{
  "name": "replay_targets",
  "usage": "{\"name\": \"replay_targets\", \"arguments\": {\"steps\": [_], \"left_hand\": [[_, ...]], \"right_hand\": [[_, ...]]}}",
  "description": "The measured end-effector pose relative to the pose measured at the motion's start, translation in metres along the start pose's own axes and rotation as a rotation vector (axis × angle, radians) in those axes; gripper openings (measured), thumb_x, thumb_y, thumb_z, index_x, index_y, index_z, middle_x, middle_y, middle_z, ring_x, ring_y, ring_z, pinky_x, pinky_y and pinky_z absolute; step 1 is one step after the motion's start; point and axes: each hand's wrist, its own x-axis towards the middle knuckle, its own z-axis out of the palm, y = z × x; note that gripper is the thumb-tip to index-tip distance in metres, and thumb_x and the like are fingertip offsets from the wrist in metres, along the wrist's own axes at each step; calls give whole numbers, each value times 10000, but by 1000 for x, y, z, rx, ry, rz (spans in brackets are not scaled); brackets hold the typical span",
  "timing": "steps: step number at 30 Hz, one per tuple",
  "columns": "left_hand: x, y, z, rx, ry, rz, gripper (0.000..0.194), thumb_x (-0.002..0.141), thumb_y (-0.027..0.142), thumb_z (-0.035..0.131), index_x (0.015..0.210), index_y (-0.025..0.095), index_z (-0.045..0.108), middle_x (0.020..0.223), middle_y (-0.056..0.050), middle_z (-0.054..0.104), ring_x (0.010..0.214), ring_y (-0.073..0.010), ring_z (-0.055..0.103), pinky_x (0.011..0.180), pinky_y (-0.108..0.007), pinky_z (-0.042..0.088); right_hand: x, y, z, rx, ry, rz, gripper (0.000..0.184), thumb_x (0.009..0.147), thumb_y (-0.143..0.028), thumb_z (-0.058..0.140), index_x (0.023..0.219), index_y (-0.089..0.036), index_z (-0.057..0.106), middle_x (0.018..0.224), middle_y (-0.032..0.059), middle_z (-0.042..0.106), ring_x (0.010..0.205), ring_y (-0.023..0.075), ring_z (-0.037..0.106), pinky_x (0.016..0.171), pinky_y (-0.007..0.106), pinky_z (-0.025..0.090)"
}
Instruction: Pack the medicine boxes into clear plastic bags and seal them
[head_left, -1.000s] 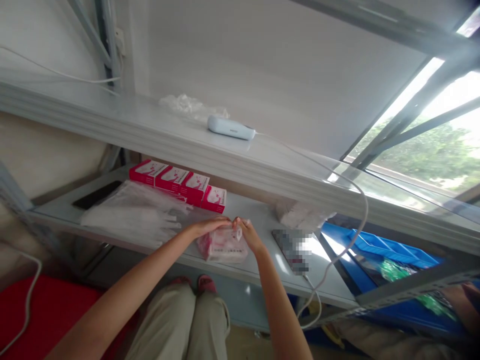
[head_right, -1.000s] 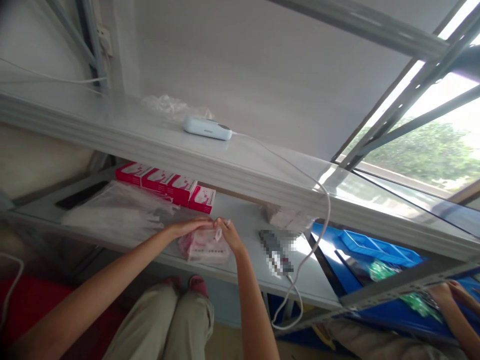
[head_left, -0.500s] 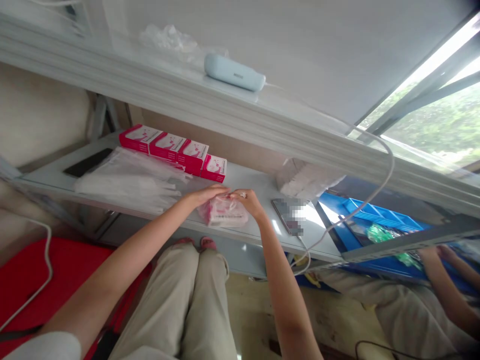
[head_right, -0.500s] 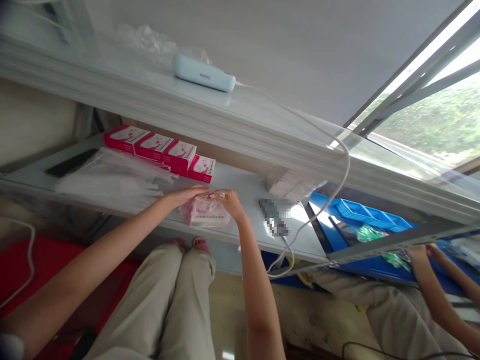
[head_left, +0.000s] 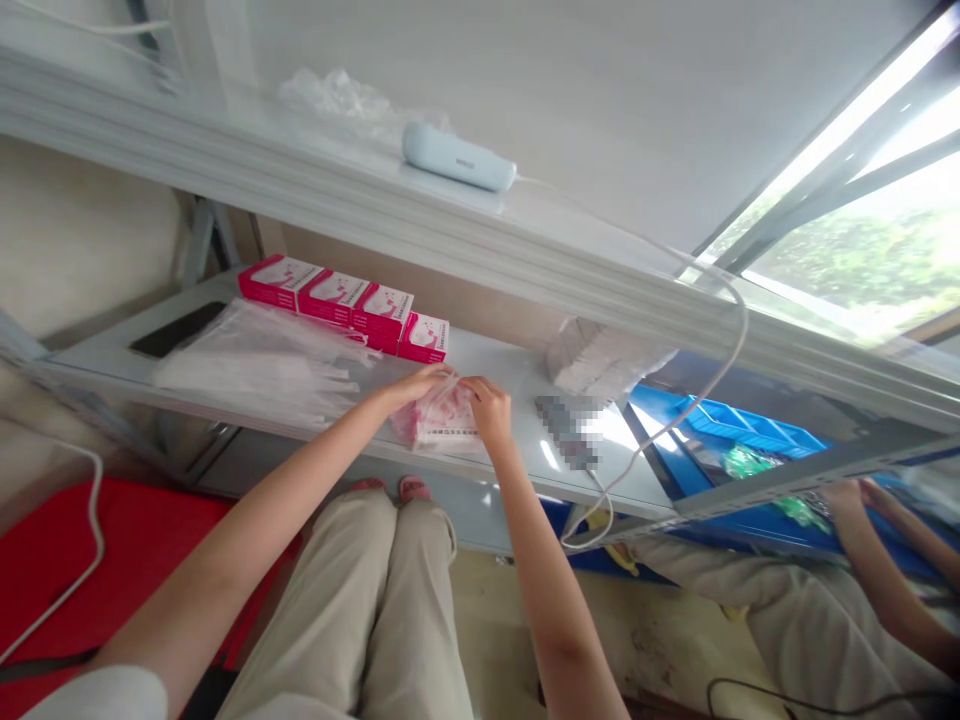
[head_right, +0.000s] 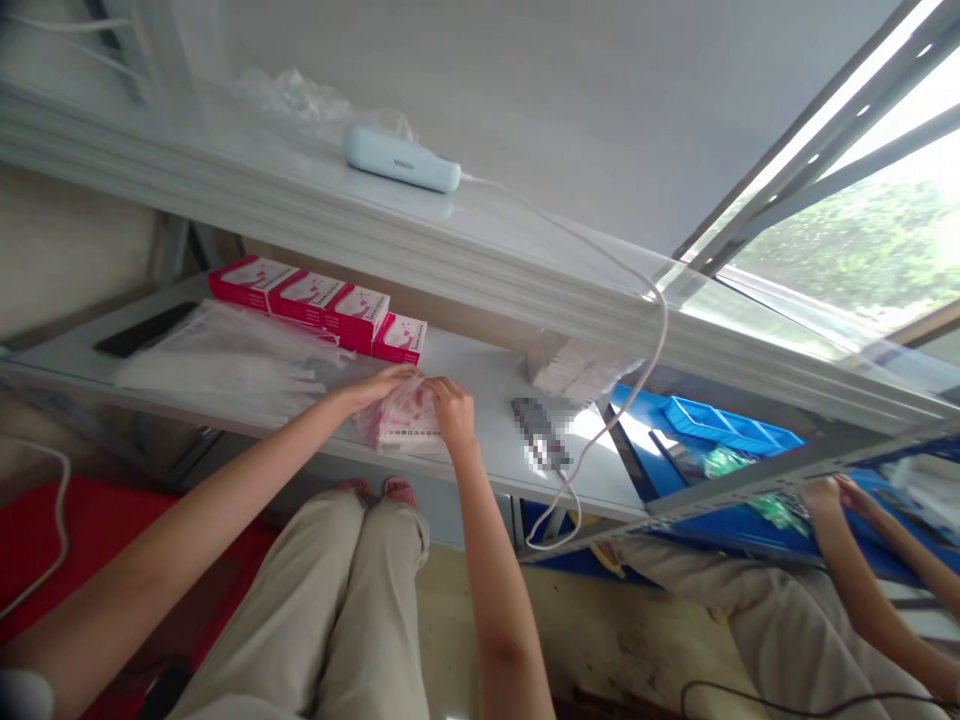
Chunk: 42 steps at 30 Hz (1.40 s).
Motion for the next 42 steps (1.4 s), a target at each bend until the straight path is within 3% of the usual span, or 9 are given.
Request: {"name": "replay_targets", "arguments": {"steps": [3,6,16,21,26,34,37,40,42], "left_hand": [[5,6,0,26,-118,3,298,641,95,620,932,154,650,911,-36,686,800,-159,612,742,-275,480],[13,8,1,183,-154,52,80,632,76,598,675,126,642,702,-16,669,678,-152,585,670,-267,465],[8,13,6,326,104,275,56,695,113,611,744,139,620,751,-29,669,736,-161,618,716,-265,470],[1,11,-19,676,230,381,149,788,93,508,747,162,633,777,-37,660,782,-172,596,775,-283,439],[-2,-10,-43,971,95,359,169,760,89,537,730,189,670,804,-38,661,825,-189,565,850,-314,409],[5,-22,-33,682,66,272,151,740,183,544,753,184,694,835,-61,701,834,-194,628,847,-317,468],[-17,-13,-33,550,280,323,215,789,302,491,844,204,674,905,-56,681,947,-215,613,923,-372,457],[-64,-20,-12,500,751,355,271,841,367,432,956,211,622,1005,-74,635,986,-235,581,947,-422,442],[-98,-39,16,424,1053,279,283,832,384,440,1016,213,570,1055,-87,599,954,-244,581,897,-438,474]], "right_hand": [[-3,0,10,-71,54,-31,356,844,-48,396,943,-194,705,973,65,708,836,164,627,779,257,437],[-3,-1,13,-107,90,-38,343,865,-65,392,927,-198,702,980,65,712,798,161,619,755,261,424],[-7,-6,7,-227,167,-13,344,898,-90,412,979,-225,718,973,48,734,797,161,636,734,278,388],[-34,-11,-8,-247,175,-89,258,941,-206,465,1026,-241,706,1010,43,729,904,177,629,805,297,379],[-84,-24,-19,-493,208,-123,145,912,-239,554,887,-256,696,755,24,710,741,202,568,736,346,319],[-116,-44,-19,-338,91,-251,244,949,-294,447,851,-251,667,704,34,657,660,198,528,629,344,313],[-111,-31,-24,-15,185,-34,448,982,-394,254,877,-263,669,806,57,661,757,211,562,694,352,368],[-88,-7,-18,285,337,340,387,957,-449,312,1061,-262,634,1057,77,645,1011,228,564,862,375,406],[-67,10,-7,496,289,483,424,894,-516,438,1181,-240,580,1199,93,606,1109,234,540,915,373,417]]}}
